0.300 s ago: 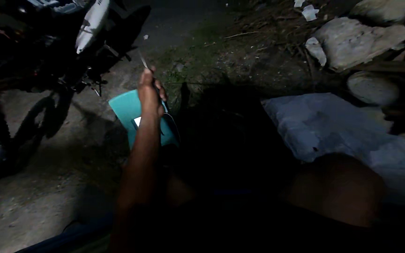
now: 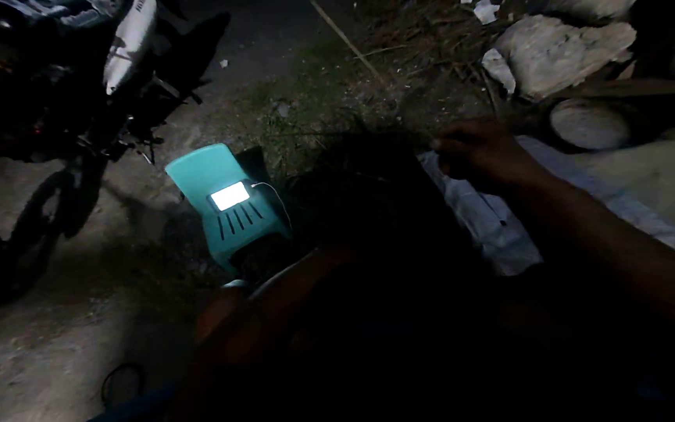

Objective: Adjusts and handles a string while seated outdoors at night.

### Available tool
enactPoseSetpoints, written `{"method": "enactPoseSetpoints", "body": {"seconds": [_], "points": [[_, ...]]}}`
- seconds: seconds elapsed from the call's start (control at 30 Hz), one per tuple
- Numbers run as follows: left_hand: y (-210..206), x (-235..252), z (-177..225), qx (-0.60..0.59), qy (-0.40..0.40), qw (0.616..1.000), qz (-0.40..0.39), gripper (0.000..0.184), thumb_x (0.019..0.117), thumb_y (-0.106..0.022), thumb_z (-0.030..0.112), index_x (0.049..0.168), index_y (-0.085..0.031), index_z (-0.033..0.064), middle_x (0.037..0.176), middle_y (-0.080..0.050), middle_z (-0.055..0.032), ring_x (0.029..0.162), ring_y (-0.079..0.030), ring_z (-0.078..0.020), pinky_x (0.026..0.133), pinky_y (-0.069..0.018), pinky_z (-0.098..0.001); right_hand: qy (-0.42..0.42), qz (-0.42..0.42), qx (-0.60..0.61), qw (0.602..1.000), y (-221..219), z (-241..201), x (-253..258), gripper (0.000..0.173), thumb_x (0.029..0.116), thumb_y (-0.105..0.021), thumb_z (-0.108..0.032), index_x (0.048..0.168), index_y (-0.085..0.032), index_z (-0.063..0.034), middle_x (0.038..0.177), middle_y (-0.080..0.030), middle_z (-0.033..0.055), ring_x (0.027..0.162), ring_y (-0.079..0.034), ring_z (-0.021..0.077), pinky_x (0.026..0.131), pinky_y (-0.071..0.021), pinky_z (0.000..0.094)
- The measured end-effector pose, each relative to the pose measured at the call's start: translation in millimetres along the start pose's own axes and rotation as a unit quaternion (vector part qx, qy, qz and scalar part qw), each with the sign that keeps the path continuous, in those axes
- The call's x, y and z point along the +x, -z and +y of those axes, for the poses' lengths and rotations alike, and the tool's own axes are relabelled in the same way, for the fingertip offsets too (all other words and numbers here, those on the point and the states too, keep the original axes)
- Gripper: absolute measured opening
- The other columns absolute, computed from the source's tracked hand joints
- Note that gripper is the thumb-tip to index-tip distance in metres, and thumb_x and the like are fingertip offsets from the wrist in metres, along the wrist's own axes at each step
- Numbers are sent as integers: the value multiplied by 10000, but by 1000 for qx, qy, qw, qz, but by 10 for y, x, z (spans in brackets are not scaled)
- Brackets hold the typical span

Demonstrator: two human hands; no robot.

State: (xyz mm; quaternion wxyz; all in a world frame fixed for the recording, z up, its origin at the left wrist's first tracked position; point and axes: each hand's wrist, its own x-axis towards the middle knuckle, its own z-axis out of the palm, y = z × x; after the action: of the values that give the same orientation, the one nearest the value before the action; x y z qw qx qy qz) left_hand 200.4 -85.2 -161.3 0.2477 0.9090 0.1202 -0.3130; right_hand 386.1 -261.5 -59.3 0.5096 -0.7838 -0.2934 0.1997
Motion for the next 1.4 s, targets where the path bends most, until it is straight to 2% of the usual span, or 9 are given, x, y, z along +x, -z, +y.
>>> {"method": "enactPoseSetpoints", "body": {"seconds": [0.1,0.17,0.23,0.33,0.4,0.53,0.87,1.2,1.4], "points": [[131,6,-114,8,-6,999,37,388,1016,-624,358,1242,-683,49,1177,-675,-207,1113,-631,-375,978,-464,-602,-6,-61,29,998,-226,-9,55,216,1049,-561,-171,1225,-618,-60,894,-619,19,629,-565,56,575,-514,226],[285,-114,-285,-78,-12,985,154,416,1059,-547,379,1223,-673,18,1101,-688,-231,1047,-663,-398,933,-494,-643,-11,-85,38,996,-360,-53,12,237,1056,-555,-184,1261,-607,-77,901,-619,16,608,-554,46,549,-502,211],[410,-341,-415,-223,-15,933,283,401,1100,-466,325,1252,-619,-13,1003,-666,-193,877,-658,-294,823,-548,-508,-9,-111,43,993,-504,-43,-39,229,1060,-550,-195,1243,-617,-76,857,-625,20,567,-544,51,499,-481,204],[371,-640,-457,-431,-58,808,397,323,1123,-388,278,1205,-579,30,787,-572,-13,549,-519,-59,501,-486,-218,-9,-175,24,984,-696,-65,-98,240,1071,-527,-194,1237,-627,-53,805,-624,45,571,-563,87,511,-497,237],[283,-715,-447,-465,-115,780,402,332,1122,-363,255,1236,-581,32,720,-560,13,504,-500,-49,453,-463,-200,-1,-204,12,979,-821,-61,-136,234,1071,-535,-210,1226,-641,-70,769,-632,28,560,-571,78,502,-500,233],[224,-731,-269,-430,-185,808,358,387,1081,-465,204,1446,-503,82,756,-569,-11,534,-523,-79,470,-486,-231,-12,-228,10,973,-986,-155,-198,229,1061,-565,-230,1223,-657,-96,799,-652,31,565,-587,74,505,-513,229],[642,-544,-617,-525,-252,719,379,338,1072,-469,155,1396,-521,72,705,-542,28,500,-507,-52,450,-476,-197,21,-234,-10,972,-940,-273,39,216,1056,-571,-201,1187,-695,-81,726,-635,21,530,-550,71,475,-468,224],[1060,-427,-964,-519,-293,689,412,337,1068,-467,175,1384,-513,68,668,-514,53,478,-486,-44,436,-466,-194,45,-264,-2,963,-989,-282,491,235,1064,-555,-225,1183,-705,-89,725,-621,6,540,-552,61,482,-486,223],[1335,-457,-1151,-550,-257,648,459,226,1099,-384,186,1274,-525,155,629,-487,80,452,-477,-36,430,-472,-183,63,-274,9,960,-959,-226,715,209,1055,-559,-172,1148,-705,-55,693,-608,-8,539,-550,44,507,-493,204]]}}
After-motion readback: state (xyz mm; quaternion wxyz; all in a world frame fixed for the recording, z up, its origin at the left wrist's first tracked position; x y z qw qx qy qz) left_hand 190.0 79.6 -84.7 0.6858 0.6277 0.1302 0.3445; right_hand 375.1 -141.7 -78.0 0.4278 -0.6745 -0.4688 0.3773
